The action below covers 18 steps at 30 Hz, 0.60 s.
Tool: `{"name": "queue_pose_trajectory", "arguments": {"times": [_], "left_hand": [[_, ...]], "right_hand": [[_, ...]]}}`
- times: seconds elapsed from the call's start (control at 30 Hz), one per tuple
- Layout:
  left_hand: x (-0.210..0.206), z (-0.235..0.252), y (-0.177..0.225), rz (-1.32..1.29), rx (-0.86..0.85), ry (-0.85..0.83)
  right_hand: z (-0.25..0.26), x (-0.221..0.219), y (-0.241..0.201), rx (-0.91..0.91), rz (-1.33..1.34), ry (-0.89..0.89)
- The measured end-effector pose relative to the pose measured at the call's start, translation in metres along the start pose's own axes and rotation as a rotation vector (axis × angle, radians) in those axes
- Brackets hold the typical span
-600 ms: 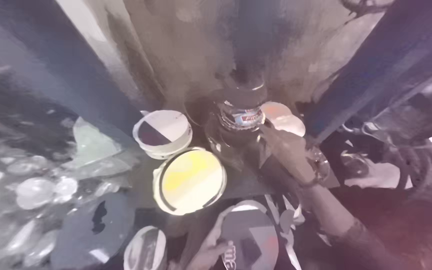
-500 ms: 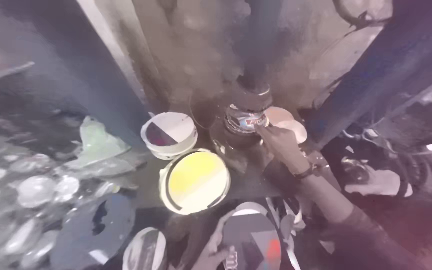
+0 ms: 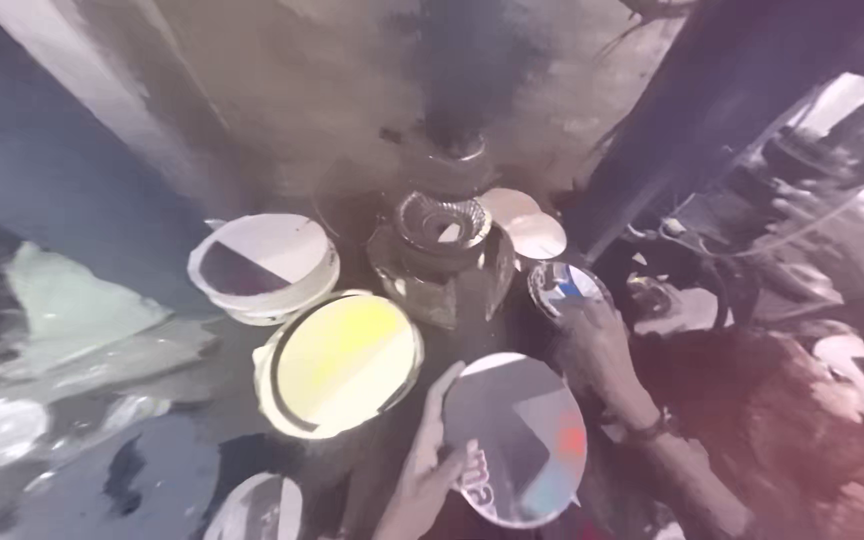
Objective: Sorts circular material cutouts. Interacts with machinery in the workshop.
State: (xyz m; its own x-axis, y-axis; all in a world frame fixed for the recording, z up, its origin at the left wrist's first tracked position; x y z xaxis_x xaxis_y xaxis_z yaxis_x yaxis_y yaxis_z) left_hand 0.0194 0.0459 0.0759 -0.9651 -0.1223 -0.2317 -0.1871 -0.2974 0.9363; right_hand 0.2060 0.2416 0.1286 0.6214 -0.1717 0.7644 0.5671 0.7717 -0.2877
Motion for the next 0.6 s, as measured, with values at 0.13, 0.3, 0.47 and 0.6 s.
{"name": "queue_pose_trajectory", "arguments": {"times": [0.13,0.3,0.47,0.6], "left_hand": [[-0.017,0.037,0.009,0.16,-0.076,0.14],[-0.018,0.061,0.037,0.001,-0.005,0.292],[0.002,0.049,0.042,-0.085,-0.031,0.273],[0.01,0.017,0.034,-0.005,-0.012,0.199]], "right_hand": [[0.002,0.037,-0.008,-0.05,0.474,-0.329],[0.063,0.027,-0.007,-0.344,0.826,-0.435],[0.137,-0.03,0.014,-0.435,0.823,-0.261],[0.195,-0.069,0.017,-0.454,0.756,-0.308]]}}
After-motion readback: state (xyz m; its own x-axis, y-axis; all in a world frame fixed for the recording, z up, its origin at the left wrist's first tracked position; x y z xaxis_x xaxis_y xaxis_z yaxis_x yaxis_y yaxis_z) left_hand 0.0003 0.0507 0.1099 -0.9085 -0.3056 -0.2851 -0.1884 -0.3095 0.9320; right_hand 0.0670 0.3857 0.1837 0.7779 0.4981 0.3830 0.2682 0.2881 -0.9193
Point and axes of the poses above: each hand's wrist, its own z-axis towards the middle knuckle, its own x-axis out of the back of the hand, y = z × x, the point moved 1 cm from there along z, towards the middle knuckle, and after that the axes turned 4 degrees about z, right-handed, at the moved point
